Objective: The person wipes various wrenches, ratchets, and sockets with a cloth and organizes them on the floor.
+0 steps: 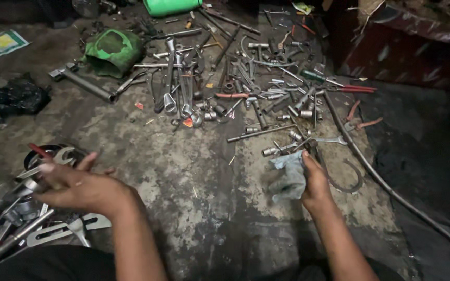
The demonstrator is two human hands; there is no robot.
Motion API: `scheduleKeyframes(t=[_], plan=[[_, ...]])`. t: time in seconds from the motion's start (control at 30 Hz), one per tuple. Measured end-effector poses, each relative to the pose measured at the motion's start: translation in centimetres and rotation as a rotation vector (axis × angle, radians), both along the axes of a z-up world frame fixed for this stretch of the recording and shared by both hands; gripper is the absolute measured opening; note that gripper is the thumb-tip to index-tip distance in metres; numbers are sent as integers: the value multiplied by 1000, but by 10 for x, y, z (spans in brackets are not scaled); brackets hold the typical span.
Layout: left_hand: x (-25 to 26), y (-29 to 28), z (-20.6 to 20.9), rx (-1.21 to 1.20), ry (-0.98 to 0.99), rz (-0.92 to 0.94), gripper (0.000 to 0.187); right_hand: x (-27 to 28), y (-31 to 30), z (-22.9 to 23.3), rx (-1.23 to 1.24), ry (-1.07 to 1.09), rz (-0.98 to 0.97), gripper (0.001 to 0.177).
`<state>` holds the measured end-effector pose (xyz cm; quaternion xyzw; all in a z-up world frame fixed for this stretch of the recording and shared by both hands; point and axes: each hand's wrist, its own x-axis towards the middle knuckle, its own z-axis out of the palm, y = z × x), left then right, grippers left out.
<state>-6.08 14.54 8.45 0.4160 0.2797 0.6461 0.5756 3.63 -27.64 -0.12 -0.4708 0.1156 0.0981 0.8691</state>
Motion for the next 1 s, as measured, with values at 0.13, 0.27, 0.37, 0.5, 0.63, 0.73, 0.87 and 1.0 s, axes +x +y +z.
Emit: scheduleKeyframes(t=[0.13,0.27,0.37,0.5,0.63,0.73,0.87,1.0], plan=[[20,-17,-29,-330,60,-223,51,-7,7,-6,22,77,17,30],[60,-73,-57,140,42,-994,25,-12,24,-7,19,179,126,39],[56,-158,-76,377,1014,-1094,30,-18,40,-11,31,120,175,35],[38,-218,-80,676,810,-1134,42,-23,50,-15,-194,2,156,32],[38,-218,-83,709,888,-1015,36,-23,48,-21,-176,15,260,28],[44,-210,-91,646,874,-1012,31,-18,50,-32,-394,-205,323,24],[51,-213,-102,636,768,-906,27,-9,45,-49,-816,-432,245,17],[52,-208,-105,519,860,-852,32,-4,40,-60,-801,-380,214,13]])
